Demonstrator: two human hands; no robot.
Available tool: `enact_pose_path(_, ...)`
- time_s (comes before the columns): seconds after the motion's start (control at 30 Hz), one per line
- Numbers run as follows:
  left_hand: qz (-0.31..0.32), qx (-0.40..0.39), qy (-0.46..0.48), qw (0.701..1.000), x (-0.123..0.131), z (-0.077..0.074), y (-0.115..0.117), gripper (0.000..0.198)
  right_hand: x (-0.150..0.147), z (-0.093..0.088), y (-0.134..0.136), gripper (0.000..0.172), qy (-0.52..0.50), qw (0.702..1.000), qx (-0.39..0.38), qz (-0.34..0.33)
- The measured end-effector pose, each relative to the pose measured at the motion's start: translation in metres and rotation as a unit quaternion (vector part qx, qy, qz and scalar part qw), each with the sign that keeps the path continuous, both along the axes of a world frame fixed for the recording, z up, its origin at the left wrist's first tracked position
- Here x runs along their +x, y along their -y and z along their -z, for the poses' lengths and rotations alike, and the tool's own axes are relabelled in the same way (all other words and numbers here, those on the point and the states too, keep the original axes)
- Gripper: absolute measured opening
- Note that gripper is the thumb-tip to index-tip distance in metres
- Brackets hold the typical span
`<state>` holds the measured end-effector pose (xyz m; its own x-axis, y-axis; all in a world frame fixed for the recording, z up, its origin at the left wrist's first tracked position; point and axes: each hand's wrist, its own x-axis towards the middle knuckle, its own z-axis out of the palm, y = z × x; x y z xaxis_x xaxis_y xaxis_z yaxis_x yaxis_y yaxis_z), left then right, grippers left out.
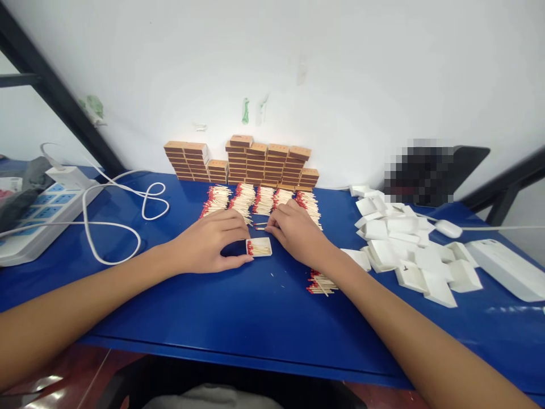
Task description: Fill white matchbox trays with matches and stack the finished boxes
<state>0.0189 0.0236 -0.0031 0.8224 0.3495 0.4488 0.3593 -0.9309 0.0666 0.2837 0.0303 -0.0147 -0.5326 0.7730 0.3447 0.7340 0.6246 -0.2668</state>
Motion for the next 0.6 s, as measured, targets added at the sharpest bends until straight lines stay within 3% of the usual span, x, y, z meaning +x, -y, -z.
enact_pose_path(0.3, -0.031, 0.01, 0.008, 0.999, -0.002, -0.002, -0.002, 0.035, 0.001, -0.02, 0.025, 0.015, -0.036, 0.999, -0.003, -0.031)
enact_pose_path(0.43, -0.034, -0.001, -0.005, 0.999, -0.002, -0.003, -0.002, 0.033, -0.013, -0.015, 0.032, 0.013, -0.043, 0.997, -0.031, -0.062)
enact_pose_path(0.6, -0.032, -0.001, -0.006, 0.999, -0.003, -0.003, -0.002, 0.033, -0.009, -0.002, 0.012, 0.01, -0.066, 0.997, 0.016, -0.022)
